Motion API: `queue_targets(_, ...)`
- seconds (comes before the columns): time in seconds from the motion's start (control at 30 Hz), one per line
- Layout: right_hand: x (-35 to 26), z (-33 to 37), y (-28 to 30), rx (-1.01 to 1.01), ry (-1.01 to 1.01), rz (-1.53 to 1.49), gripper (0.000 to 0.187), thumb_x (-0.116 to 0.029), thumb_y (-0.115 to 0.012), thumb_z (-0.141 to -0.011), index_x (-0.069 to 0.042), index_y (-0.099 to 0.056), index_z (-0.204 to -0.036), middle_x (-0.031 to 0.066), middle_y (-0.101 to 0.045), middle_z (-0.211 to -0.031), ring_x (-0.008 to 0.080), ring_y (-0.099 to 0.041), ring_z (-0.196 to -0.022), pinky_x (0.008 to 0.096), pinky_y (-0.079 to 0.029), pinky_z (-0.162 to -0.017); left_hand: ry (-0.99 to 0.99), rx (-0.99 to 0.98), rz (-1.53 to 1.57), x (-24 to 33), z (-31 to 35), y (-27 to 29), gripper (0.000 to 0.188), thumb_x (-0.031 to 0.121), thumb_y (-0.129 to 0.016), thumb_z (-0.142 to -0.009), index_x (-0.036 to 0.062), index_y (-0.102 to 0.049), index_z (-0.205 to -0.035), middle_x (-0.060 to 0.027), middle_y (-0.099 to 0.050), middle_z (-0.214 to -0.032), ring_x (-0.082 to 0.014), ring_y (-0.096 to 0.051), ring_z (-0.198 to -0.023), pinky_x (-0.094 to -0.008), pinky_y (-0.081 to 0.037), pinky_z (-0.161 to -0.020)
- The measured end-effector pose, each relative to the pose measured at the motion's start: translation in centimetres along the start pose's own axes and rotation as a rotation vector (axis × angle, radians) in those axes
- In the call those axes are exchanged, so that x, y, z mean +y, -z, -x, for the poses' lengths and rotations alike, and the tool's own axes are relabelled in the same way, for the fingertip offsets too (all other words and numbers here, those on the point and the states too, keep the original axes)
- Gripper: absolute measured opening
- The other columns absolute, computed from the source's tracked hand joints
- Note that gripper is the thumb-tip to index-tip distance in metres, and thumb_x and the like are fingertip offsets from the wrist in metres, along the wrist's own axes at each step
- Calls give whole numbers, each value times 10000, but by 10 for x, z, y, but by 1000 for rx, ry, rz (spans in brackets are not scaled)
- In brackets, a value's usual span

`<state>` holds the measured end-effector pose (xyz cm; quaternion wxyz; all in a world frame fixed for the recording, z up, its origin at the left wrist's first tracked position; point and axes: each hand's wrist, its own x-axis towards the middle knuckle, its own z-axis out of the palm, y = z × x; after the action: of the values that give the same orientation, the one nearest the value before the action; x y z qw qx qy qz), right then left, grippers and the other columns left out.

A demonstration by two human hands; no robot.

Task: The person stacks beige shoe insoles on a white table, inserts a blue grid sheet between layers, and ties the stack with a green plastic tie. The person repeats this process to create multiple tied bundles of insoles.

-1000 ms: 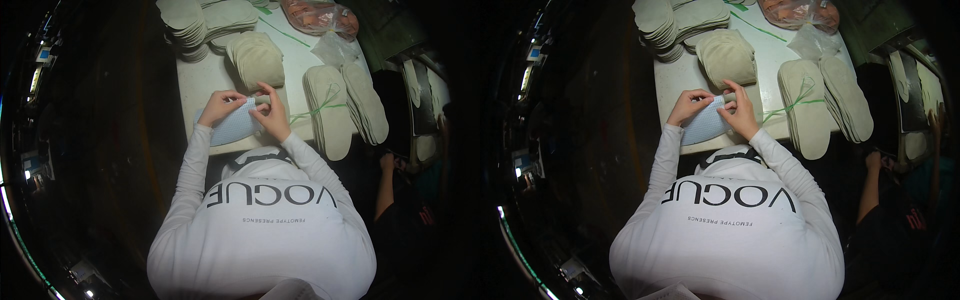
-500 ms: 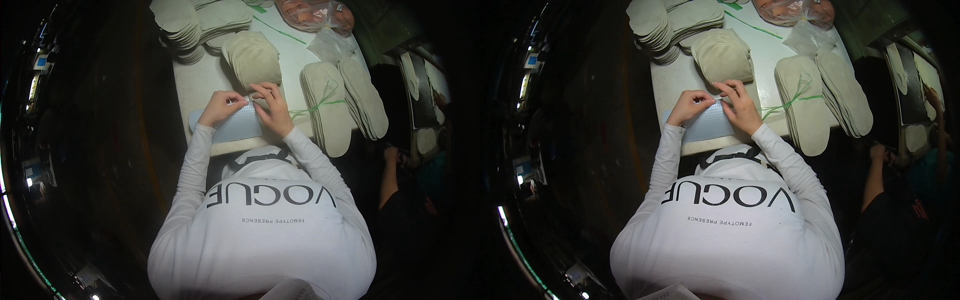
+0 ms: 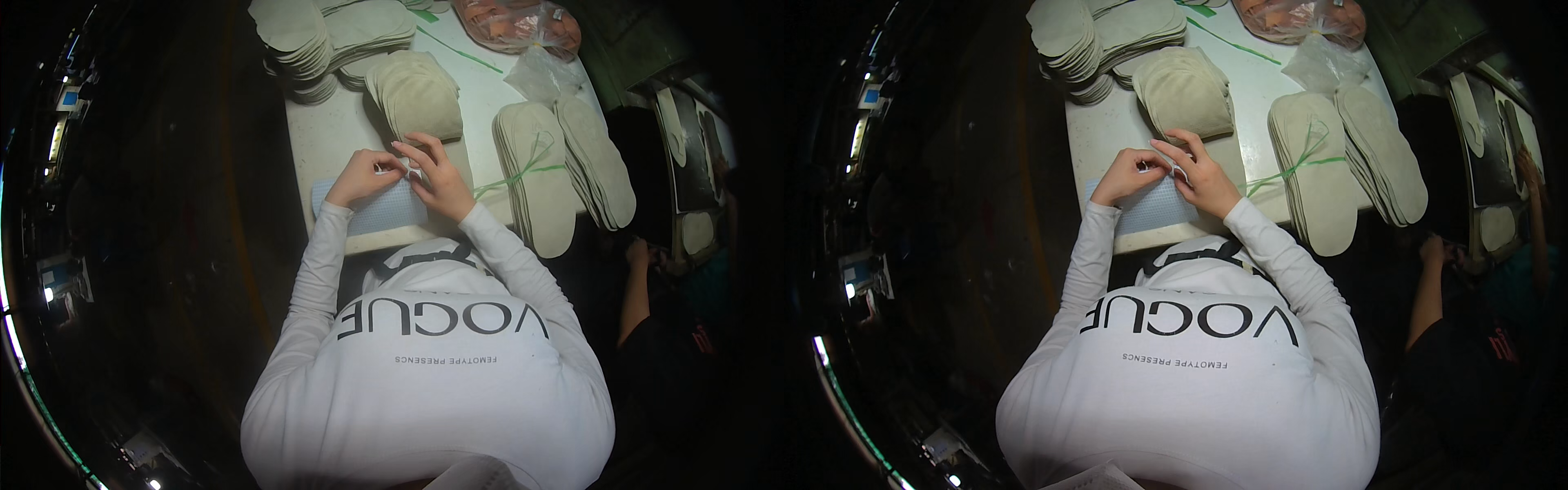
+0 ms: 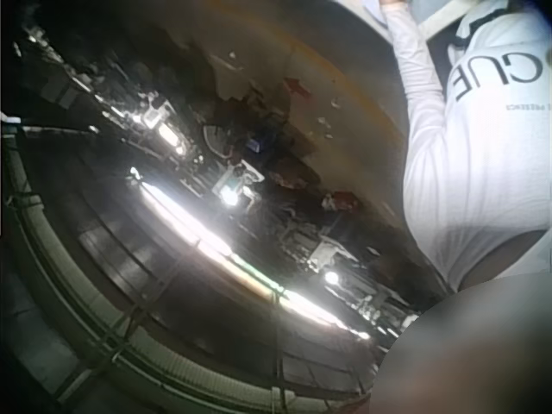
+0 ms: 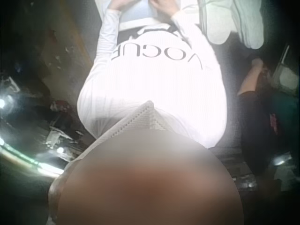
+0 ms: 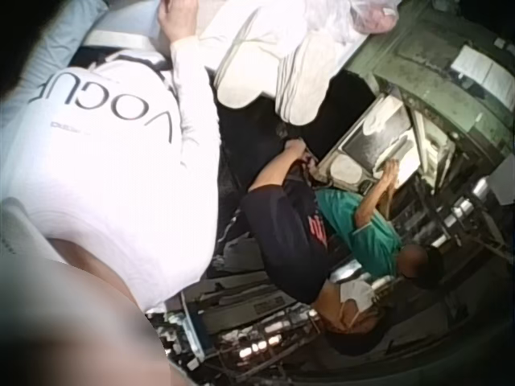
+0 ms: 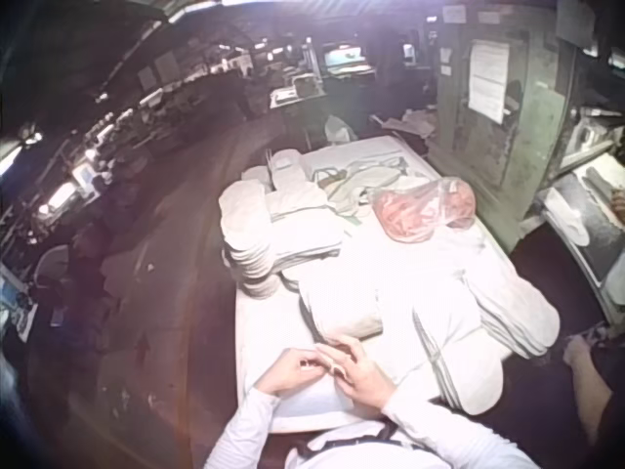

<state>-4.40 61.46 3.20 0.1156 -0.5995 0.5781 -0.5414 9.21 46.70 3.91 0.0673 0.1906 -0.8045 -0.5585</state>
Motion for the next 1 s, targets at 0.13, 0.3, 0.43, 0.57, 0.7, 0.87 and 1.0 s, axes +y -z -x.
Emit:
queue_targets(0.13,-8,0,-8,-10,-8,-26,683,135,-609,-734,-145,-515,-1350,120,-455,-1286,236,-642,-939,316,-566,-784,48,23,-55,2,7,2,149,112,-684,-836,-19,-719,-899,-50,-696,-762,-81,-583,-689,-248,-477,-656)
queue_targets(0.3,-7,3,-12,207,-279,-348,616,122,-614,-744,-113,-546,-1309,107,-482,-1239,169,-650,-912,269,-561,-747,122,54,-130,-16,13,22,197,172,-694,-825,-6,-726,-901,-90,-706,-760,-132,-632,-719,-286,-506,-712)
queue_targets(0.43,16,15,-1,163,-404,-153,382,29,-661,-767,-84,-649,-1131,75,-563,-1080,174,-638,-874,279,-542,-719,191,489,-203,-51,7,55,233,216,-697,-841,11,-724,-947,-102,-705,-786,-166,-633,-712,-310,-511,-715)
queue_targets(0.57,41,23,-6,42,-275,362,108,-148,-723,-777,-72,-661,-822,58,-565,-912,265,-567,-876,368,-489,-736,-181,939,-754,-55,-2,50,194,154,-707,-828,32,-726,-978,-78,-685,-831,-173,-625,-708,-277,-505,-688)
queue_targets(0.7,56,20,-13,46,-76,570,75,-133,-702,-799,-78,-652,-793,41,-567,-878,243,-570,-863,362,-496,-698,-289,600,-360,-24,17,-13,105,68,-707,-797,22,-696,-892,-75,-658,-830,-193,-626,-695,-283,-513,-642)
queue_targets(0.87,57,15,-17,93,-66,675,73,-129,-727,-783,-85,-669,-790,18,-577,-846,233,-586,-816,342,-499,-656,-409,-65,-376,-13,37,-77,220,182,-777,-741,97,-699,-928,-55,-616,-829,-236,-628,-719,-323,-507,-639)
queue_targets(1.0,51,19,-4,307,-235,471,72,-102,-738,-780,-72,-703,-836,37,-601,-855,206,-616,-743,319,-500,-622,-352,-124,-388,-16,37,-80,180,173,-747,-781,95,-696,-935,-61,-651,-914,-241,-648,-761,-325,-508,-659)
